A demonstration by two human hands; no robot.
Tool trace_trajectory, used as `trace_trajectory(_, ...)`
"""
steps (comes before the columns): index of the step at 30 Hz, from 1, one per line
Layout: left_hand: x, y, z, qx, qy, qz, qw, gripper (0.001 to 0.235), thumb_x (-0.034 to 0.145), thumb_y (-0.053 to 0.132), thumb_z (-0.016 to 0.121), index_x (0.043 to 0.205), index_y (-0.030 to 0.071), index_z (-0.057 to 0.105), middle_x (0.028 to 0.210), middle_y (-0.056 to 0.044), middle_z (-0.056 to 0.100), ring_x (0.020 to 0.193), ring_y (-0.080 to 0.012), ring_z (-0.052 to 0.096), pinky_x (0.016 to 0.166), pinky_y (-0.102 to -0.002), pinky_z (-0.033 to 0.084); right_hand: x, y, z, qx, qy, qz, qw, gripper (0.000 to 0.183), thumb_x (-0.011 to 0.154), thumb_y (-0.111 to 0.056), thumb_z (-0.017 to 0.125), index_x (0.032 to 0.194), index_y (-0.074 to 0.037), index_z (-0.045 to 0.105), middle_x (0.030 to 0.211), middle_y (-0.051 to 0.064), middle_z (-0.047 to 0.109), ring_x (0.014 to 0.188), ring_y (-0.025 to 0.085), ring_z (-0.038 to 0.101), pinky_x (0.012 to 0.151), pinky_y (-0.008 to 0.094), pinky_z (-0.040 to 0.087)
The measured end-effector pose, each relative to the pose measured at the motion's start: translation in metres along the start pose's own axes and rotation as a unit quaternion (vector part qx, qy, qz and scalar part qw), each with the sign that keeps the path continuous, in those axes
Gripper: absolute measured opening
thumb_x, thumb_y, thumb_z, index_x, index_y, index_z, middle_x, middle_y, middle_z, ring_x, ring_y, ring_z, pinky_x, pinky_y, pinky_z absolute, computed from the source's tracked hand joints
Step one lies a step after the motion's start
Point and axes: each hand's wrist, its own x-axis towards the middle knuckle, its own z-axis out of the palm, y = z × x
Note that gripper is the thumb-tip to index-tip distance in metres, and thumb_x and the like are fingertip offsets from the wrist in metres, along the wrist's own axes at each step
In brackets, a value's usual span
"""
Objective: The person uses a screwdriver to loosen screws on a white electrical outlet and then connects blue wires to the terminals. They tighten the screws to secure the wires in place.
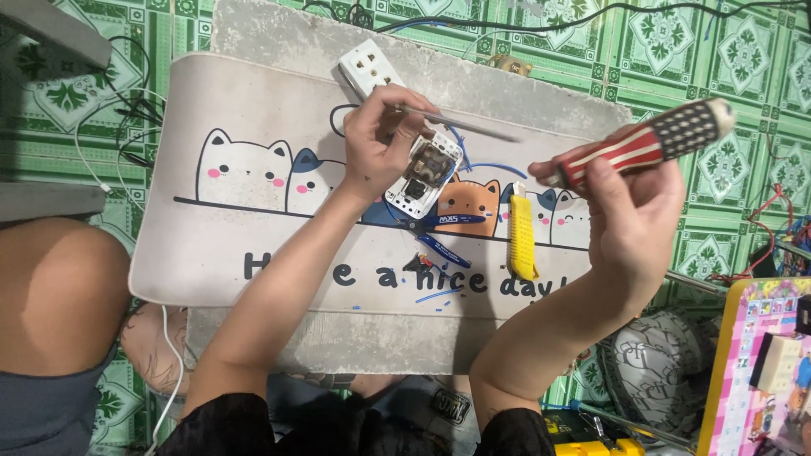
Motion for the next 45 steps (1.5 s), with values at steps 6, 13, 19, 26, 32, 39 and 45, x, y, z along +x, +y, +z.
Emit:
trace_trajectory(6, 0.004, -0.006, -0.011, -0.183, 0.060, -0.123, 0.974, 0.018, 0.109, 0.022, 0.054, 0.107, 0.004, 0.050, 0.090, -0.018, 0.067, 0.076, -0.0318, 0.074, 0.056, -0.034, 0.065, -0.004, -0.007, 0.009, -0.081, 0.006, -0.020, 0.997, 0.029, 0.107, -0.015, 0.062, 0.124, 0.000, 0.045, 0.105, 0.020, 0.067, 0.093, 0.036, 0.076, 0.089, 0.041, 0.067)
trace_trajectory(13, 0.000, -0.043, -0.037, -0.466, 0.072, -0.264, 0.841, 0.020, 0.108, 0.025, 0.059, 0.112, 0.005, 0.058, 0.096, -0.006, 0.064, 0.071, -0.0205, 0.074, 0.039, -0.022, 0.047, 0.001, -0.005, 0.011, -0.060, -0.015, -0.015, 0.998, 0.028, 0.105, -0.011, 0.068, 0.126, -0.003, 0.051, 0.113, 0.014, 0.071, 0.105, 0.025, 0.075, 0.093, 0.036, 0.068)
trace_trajectory(19, 0.007, -0.002, -0.028, -0.395, -0.157, -0.342, 0.838, 0.009, 0.104, 0.012, 0.070, 0.109, 0.006, 0.073, 0.081, -0.013, 0.075, 0.056, -0.0191, 0.075, 0.028, -0.016, 0.034, 0.008, -0.013, 0.040, -0.089, 0.023, 0.024, 0.995, 0.053, 0.096, 0.009, 0.074, 0.139, 0.000, 0.044, 0.109, 0.011, 0.061, 0.098, 0.024, 0.072, 0.089, 0.033, 0.069)
trace_trajectory(26, -0.001, -0.007, -0.021, -0.365, -0.184, -0.357, 0.840, 0.010, 0.094, 0.001, 0.074, 0.102, -0.006, 0.072, 0.082, -0.026, 0.073, 0.048, -0.0229, 0.068, 0.030, -0.017, 0.037, 0.013, -0.008, 0.059, -0.074, -0.001, -0.035, 0.997, 0.042, 0.107, 0.004, 0.066, 0.137, -0.006, 0.038, 0.112, 0.013, 0.057, 0.105, 0.030, 0.074, 0.084, 0.038, 0.070)
trace_trajectory(32, -0.002, -0.006, -0.020, -0.341, -0.203, -0.359, 0.845, 0.014, 0.092, -0.001, 0.075, 0.105, -0.007, 0.074, 0.083, -0.027, 0.073, 0.046, -0.0220, 0.066, 0.033, -0.016, 0.040, 0.014, -0.001, 0.061, -0.061, 0.034, -0.018, 0.997, 0.040, 0.104, 0.007, 0.067, 0.131, -0.005, 0.039, 0.108, 0.015, 0.056, 0.096, 0.028, 0.074, 0.076, 0.038, 0.071)
trace_trajectory(39, 0.001, 0.002, -0.019, -0.333, -0.226, -0.373, 0.836, 0.015, 0.091, -0.002, 0.075, 0.105, -0.008, 0.074, 0.083, -0.023, 0.073, 0.047, -0.0188, 0.065, 0.034, -0.016, 0.039, 0.015, -0.007, 0.059, -0.112, -0.007, -0.021, 0.993, 0.041, 0.102, 0.011, 0.068, 0.128, -0.002, 0.040, 0.115, 0.016, 0.055, 0.099, 0.026, 0.069, 0.081, 0.034, 0.069)
trace_trajectory(45, 0.007, 0.010, -0.019, -0.327, -0.238, -0.388, 0.828, 0.022, 0.090, 0.004, 0.077, 0.107, -0.005, 0.068, 0.084, -0.025, 0.074, 0.049, -0.0180, 0.065, 0.038, -0.018, 0.044, 0.016, -0.007, 0.065, -0.114, -0.028, -0.046, 0.992, 0.054, 0.098, 0.012, 0.075, 0.131, -0.006, 0.035, 0.128, 0.016, 0.037, 0.094, 0.031, 0.073, 0.077, 0.036, 0.070)
